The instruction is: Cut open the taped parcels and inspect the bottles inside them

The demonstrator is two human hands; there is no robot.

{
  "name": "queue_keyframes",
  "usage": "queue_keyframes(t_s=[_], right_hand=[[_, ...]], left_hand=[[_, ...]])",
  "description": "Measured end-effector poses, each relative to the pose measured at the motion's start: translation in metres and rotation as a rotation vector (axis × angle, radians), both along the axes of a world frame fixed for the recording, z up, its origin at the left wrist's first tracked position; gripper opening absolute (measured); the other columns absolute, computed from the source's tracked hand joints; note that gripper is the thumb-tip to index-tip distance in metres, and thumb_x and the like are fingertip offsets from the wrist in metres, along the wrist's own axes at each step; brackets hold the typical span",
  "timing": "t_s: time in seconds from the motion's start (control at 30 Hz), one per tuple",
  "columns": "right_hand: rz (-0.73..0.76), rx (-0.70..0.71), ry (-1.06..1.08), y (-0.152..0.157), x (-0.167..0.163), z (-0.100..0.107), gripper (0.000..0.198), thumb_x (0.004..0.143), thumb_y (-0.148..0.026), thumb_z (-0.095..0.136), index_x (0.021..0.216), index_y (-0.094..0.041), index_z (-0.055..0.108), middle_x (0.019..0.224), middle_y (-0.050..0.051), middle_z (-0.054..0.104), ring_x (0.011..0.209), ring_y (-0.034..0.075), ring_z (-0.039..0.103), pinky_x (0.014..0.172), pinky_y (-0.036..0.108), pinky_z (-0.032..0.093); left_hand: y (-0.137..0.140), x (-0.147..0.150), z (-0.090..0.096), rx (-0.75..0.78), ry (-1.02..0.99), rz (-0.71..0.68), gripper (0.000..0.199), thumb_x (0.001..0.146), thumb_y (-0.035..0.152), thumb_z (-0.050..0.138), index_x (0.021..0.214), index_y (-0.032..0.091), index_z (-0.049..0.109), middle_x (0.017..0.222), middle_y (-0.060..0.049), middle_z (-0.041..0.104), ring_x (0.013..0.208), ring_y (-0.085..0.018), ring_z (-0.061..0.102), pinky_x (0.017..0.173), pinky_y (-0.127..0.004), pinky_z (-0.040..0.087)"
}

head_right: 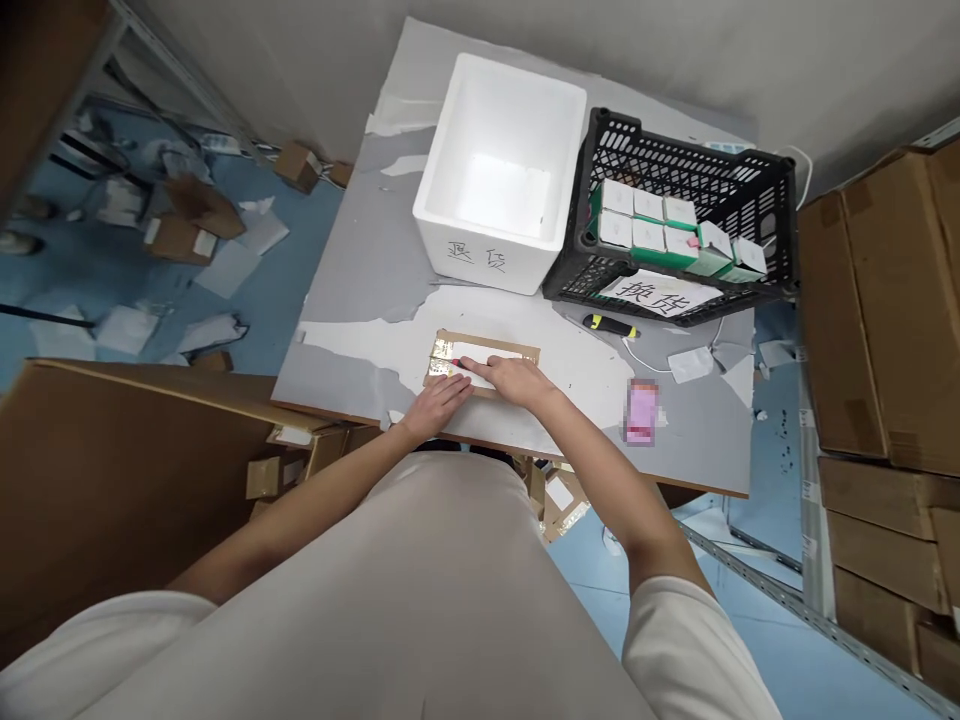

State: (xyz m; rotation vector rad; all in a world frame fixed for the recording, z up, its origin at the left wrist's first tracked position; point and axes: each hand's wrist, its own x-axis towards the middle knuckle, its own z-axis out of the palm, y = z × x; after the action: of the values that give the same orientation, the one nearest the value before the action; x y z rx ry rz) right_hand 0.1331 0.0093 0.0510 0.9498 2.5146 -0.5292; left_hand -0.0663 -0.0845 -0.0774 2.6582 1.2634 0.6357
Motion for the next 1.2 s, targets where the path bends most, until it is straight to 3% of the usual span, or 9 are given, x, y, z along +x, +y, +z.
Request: queue_keyframes(t_s=[0.2, 0.33, 0.5, 0.6, 0.7, 0.8, 0.93, 1.07, 1.2], right_hand=[[0.047, 0.036, -0.185, 0.003, 0.000, 0.009, 0.065, 0.092, -0.012, 0.036, 0.148, -0.039, 0.018, 0.109, 0.010, 0.062, 0.085, 0.021, 0.065, 0.068, 0.028, 0.040], [0.014, 0.061, -0.311, -0.006, 0.044, 0.018, 0.067, 0.089, -0.005, 0.032, 0.146, -0.039, 0.025, 0.107, 0.011, 0.063, 0.079, 0.020, 0.066, 0.064, 0.028, 0.039], [-0.082, 0.096, -0.372, -0.029, 0.110, 0.030, 0.083, 0.080, 0.002, 0.035, 0.147, -0.042, 0.016, 0.093, 0.006, 0.063, 0.064, 0.016, 0.062, 0.057, 0.026, 0.035], [-0.126, 0.112, -0.343, -0.043, 0.142, 0.033, 0.088, 0.077, 0.004, 0.036, 0.147, -0.044, 0.013, 0.091, 0.004, 0.062, 0.061, 0.014, 0.059, 0.053, 0.024, 0.031], [-0.235, 0.114, -0.232, -0.058, 0.171, 0.026, 0.078, 0.083, -0.004, 0.036, 0.147, -0.043, 0.016, 0.093, 0.003, 0.063, 0.068, 0.016, 0.060, 0.052, 0.023, 0.034], [-0.552, 0.175, -0.086, -0.076, 0.184, -0.001, 0.060, 0.093, -0.024, 0.031, 0.150, -0.032, 0.015, 0.108, 0.008, 0.063, 0.083, 0.021, 0.061, 0.059, 0.027, 0.044], [-0.962, 0.195, -0.037, -0.094, 0.155, -0.068, 0.058, 0.094, -0.031, 0.025, 0.150, -0.018, 0.016, 0.120, 0.016, 0.056, 0.094, 0.025, 0.060, 0.073, 0.034, 0.048], [-1.097, 0.161, -0.084, -0.094, 0.107, -0.126, 0.058, 0.092, -0.024, 0.028, 0.148, -0.012, 0.020, 0.116, 0.017, 0.052, 0.101, 0.026, 0.055, 0.083, 0.035, 0.045], [-1.084, 0.157, -0.102, -0.093, 0.087, -0.154, 0.058, 0.090, -0.025, 0.034, 0.146, -0.013, 0.024, 0.118, 0.018, 0.049, 0.105, 0.027, 0.051, 0.085, 0.036, 0.044]], left_hand=[[-0.005, -0.002, -0.003, -0.018, -0.023, -0.009, 0.042, 0.092, 0.004, 0.034, 0.130, 0.014, 0.050, 0.130, -0.013, 0.058, 0.129, -0.023, 0.046, 0.104, -0.046, 0.040], [-0.005, -0.002, -0.003, -0.052, -0.037, -0.002, 0.044, 0.093, 0.006, 0.033, 0.133, 0.015, 0.047, 0.130, -0.013, 0.058, 0.128, -0.023, 0.048, 0.104, -0.045, 0.041], [0.001, 0.000, -0.002, -0.076, -0.072, -0.012, 0.045, 0.093, 0.006, 0.031, 0.136, 0.015, 0.044, 0.127, -0.014, 0.060, 0.128, -0.022, 0.047, 0.103, -0.045, 0.041], [0.004, 0.001, -0.003, -0.080, -0.079, -0.019, 0.045, 0.093, 0.006, 0.031, 0.134, 0.016, 0.046, 0.125, -0.014, 0.061, 0.125, -0.023, 0.049, 0.102, -0.046, 0.041], [0.007, 0.003, -0.001, -0.087, -0.101, 0.002, 0.045, 0.091, 0.005, 0.032, 0.131, 0.017, 0.049, 0.122, -0.013, 0.062, 0.122, -0.022, 0.051, 0.100, -0.045, 0.042], [0.009, 0.007, 0.008, -0.095, -0.077, 0.049, 0.040, 0.091, 0.008, 0.036, 0.125, 0.018, 0.053, 0.118, -0.012, 0.063, 0.116, -0.023, 0.053, 0.095, -0.043, 0.044], [0.015, 0.012, 0.023, -0.097, 0.031, 0.101, 0.032, 0.092, 0.020, 0.042, 0.121, 0.017, 0.055, 0.115, -0.012, 0.062, 0.108, -0.025, 0.056, 0.087, -0.042, 0.045], [0.020, 0.010, 0.027, -0.096, 0.062, 0.074, 0.037, 0.090, 0.020, 0.044, 0.126, 0.017, 0.051, 0.128, -0.016, 0.055, 0.122, -0.029, 0.048, 0.096, -0.046, 0.041], [0.019, 0.005, 0.019, -0.101, 0.091, 0.028, 0.049, 0.085, 0.006, 0.039, 0.132, 0.018, 0.048, 0.135, -0.015, 0.052, 0.130, -0.028, 0.041, 0.103, -0.048, 0.036]])
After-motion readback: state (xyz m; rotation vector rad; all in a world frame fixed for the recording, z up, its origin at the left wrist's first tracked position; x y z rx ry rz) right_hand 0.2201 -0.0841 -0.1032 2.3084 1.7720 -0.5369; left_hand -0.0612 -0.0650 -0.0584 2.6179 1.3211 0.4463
